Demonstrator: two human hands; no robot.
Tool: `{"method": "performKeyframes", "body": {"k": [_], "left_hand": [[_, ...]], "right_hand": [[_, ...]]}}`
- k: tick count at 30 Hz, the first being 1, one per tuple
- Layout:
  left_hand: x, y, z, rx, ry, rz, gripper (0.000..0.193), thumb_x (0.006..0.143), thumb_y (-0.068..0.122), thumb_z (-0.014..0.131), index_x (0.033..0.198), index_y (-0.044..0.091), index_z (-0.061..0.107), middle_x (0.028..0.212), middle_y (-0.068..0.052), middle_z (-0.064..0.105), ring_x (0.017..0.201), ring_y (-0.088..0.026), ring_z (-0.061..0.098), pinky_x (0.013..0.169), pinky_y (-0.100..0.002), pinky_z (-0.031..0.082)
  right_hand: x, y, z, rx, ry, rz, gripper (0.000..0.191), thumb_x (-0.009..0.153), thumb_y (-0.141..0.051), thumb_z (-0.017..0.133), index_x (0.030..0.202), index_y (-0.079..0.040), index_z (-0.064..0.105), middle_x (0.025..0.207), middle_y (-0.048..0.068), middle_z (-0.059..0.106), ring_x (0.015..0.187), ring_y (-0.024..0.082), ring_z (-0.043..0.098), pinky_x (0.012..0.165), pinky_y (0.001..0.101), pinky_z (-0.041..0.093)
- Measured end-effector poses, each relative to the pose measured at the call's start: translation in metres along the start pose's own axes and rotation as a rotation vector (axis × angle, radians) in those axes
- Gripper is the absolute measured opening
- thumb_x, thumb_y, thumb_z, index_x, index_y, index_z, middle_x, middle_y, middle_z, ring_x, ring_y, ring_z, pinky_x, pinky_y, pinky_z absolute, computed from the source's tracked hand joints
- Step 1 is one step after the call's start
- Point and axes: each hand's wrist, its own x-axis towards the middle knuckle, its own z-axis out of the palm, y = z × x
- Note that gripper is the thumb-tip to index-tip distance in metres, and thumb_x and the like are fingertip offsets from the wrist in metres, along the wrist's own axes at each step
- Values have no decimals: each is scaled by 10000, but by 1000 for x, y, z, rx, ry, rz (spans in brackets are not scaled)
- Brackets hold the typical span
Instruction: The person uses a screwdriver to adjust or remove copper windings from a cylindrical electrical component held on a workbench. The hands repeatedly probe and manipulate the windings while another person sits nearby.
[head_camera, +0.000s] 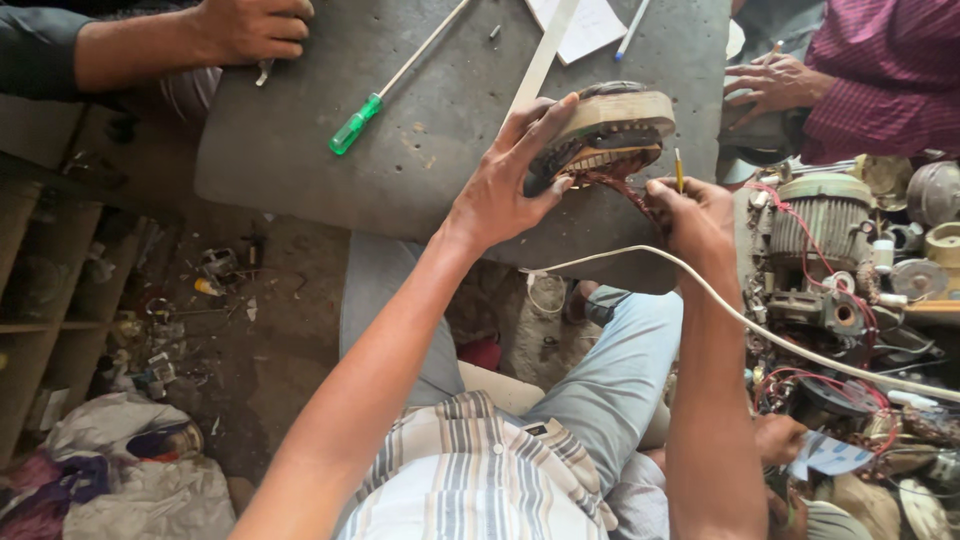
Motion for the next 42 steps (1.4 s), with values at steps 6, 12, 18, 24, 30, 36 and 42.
{"method": "performKeyframes", "body": {"k": [6,12,18,24,30,36,42], "left_hand": [[-1,0,-7,8,27,25,884,861,56,822,1608,213,376,1504,-132,493,1383,-376,551,1154,-440,509],[-3,-5,-16,-54,16,2,878,871,39,818,1612,224,386,1499,-122,488,1364,-354,584,1154,-429,530],[-5,-9,-22,-18,30,22,861,893,45,811,1614,227,377,1510,-134,492,1398,-382,537,1178,-432,508],[-12,-10,-23,-25,23,0,861,885,62,810,1608,259,386,1491,-130,495,1371,-351,568,1173,-425,513],[-14,-10,-22,-29,14,-20,876,876,59,814,1610,264,381,1490,-124,494,1368,-346,571,1172,-424,517],[-14,-11,-20,-34,22,16,886,872,58,816,1614,251,371,1485,-131,492,1374,-350,561,1168,-423,520],[-16,-10,-15,-24,11,-14,881,883,55,817,1618,249,372,1505,-138,490,1371,-351,562,1164,-427,524]], "right_hand": [[10,-2,5,-274,190,-179,201,924,-158,780,1067,-17,781,917,62,767,722,81,638,657,243,482],[-45,-12,16,-499,569,-706,110,1056,-88,739,1159,-51,749,1028,82,768,850,152,702,762,290,558],[-87,-22,55,-858,314,-1007,251,1025,-51,733,1275,-58,710,1179,160,750,1030,309,752,837,385,587],[-74,-15,68,-887,236,-876,324,956,-26,727,1279,-47,704,1167,166,751,1010,347,733,824,427,573],[-36,-2,46,-345,-25,-348,342,927,-61,802,1246,-19,687,1054,114,772,904,187,732,814,328,575],[-27,-14,18,137,-375,-11,512,851,-29,765,1342,25,630,1114,65,750,972,130,707,800,255,559],[-36,2,32,-253,-204,-459,468,864,-33,816,1285,4,615,1093,104,751,983,141,722,852,267,568]]}}
